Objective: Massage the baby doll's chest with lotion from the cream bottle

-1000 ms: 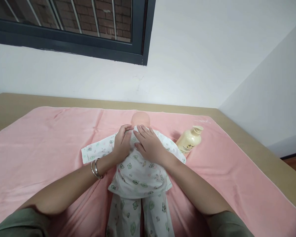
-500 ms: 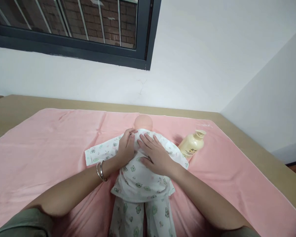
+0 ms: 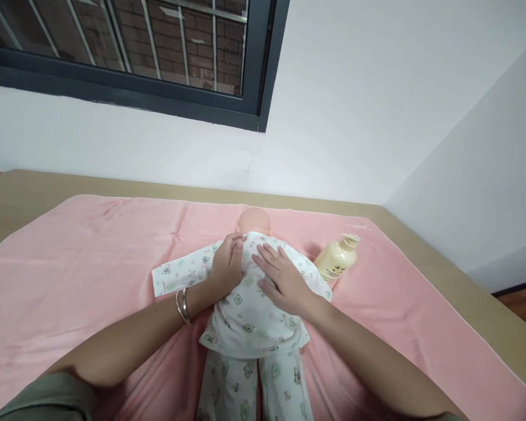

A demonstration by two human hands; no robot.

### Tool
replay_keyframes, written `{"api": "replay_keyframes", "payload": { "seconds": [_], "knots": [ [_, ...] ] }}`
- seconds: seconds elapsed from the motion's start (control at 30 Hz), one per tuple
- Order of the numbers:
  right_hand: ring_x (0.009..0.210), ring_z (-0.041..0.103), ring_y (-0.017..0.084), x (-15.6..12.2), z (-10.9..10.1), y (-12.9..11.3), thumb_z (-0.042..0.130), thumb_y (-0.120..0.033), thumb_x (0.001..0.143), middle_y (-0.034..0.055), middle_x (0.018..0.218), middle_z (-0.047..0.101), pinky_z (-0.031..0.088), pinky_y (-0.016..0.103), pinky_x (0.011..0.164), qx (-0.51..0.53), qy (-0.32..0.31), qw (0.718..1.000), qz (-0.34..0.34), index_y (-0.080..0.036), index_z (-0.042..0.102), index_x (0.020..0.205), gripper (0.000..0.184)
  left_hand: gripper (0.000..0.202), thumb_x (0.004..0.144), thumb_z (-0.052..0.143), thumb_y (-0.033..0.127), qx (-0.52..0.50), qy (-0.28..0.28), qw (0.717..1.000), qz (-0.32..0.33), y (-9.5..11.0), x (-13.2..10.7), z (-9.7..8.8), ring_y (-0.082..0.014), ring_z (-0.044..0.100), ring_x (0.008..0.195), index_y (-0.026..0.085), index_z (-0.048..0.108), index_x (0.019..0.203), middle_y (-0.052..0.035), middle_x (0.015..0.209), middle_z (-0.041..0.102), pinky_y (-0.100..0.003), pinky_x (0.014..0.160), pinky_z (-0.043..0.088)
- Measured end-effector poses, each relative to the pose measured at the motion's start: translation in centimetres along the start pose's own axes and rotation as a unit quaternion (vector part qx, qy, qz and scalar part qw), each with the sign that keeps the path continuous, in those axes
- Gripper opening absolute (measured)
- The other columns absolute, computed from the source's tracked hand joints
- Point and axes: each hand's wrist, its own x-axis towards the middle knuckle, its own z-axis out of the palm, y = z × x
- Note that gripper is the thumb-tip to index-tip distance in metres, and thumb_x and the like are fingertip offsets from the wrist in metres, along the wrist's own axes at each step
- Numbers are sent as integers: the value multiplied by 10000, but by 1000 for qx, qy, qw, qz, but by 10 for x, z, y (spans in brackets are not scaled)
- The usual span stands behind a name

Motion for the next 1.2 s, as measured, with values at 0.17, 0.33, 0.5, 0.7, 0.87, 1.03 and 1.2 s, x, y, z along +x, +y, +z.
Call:
{"api": "replay_keyframes", "payload": {
  "seconds": [0.17, 0.33, 0.5, 0.7, 0.87, 1.03, 1.2],
  "knots": [
    [1482, 192, 297, 39, -3, 11, 343, -426, 1017, 137, 1589, 269, 158, 604, 1166, -16, -15, 992, 120, -204, 329, 1514, 545, 302, 947, 393, 390, 8, 1, 1000, -9, 0, 0, 0, -258, 640, 1048, 216, 579, 1107, -92, 1104, 694, -431, 924, 484],
    [1494, 123, 310, 33, 8, -12, 398, -393, 1002, 154, 1600, 234, 157, 566, 1185, -39, 23, 996, 80, -154, 339, 1508, 563, 313, 942, 389, 386, 9, -9, 1000, -6, -8, 3, 2, -248, 637, 1019, 202, 560, 1130, -100, 1092, 681, -429, 908, 495],
    [1499, 125, 265, 4, 1, 0, 406, -427, 1007, 63, 1605, 250, 167, 553, 1193, -12, 0, 1000, 24, -267, 347, 1509, 530, 334, 908, 406, 317, 102, -42, 991, 71, -15, 8, 7, -276, 575, 1131, 188, 579, 1163, -126, 1181, 649, -502, 1032, 407],
    [1486, 186, 275, 25, -7, 25, 352, -509, 1005, 130, 1591, 263, 138, 585, 1176, 4, -12, 992, 128, -224, 260, 1541, 614, 425, 915, 395, 324, 157, -79, 977, 119, -21, 7, 6, -283, 517, 1249, 192, 544, 1290, -123, 1282, 618, -545, 1136, 287],
    [1475, 214, 303, 49, -3, 16, 322, -375, 1009, 210, 1559, 308, 171, 567, 1165, -1, 22, 976, 215, -94, 328, 1498, 564, 490, 914, 424, 399, 152, -108, 973, 137, -29, 5, 1, -299, 474, 1301, 201, 510, 1354, -134, 1357, 572, -567, 1158, 235],
    [1477, 203, 298, 50, 10, -3, 325, -311, 1005, 198, 1558, 319, 162, 560, 1176, -32, 50, 986, 156, -82, 377, 1466, 517, 615, 885, 498, 475, 75, -103, 987, 95, -29, 1, -3, -320, 429, 1341, 195, 420, 1427, -157, 1430, 497, -560, 1139, 280],
    [1491, 144, 312, 31, 9, -13, 363, -342, 993, 166, 1598, 232, 167, 562, 1180, -40, 19, 992, 121, -124, 321, 1506, 559, 549, 909, 472, 372, -11, -52, 998, 30, -27, -5, -3, -279, 419, 1362, 220, 398, 1432, -126, 1455, 466, -517, 1138, 324]
  ]
}}
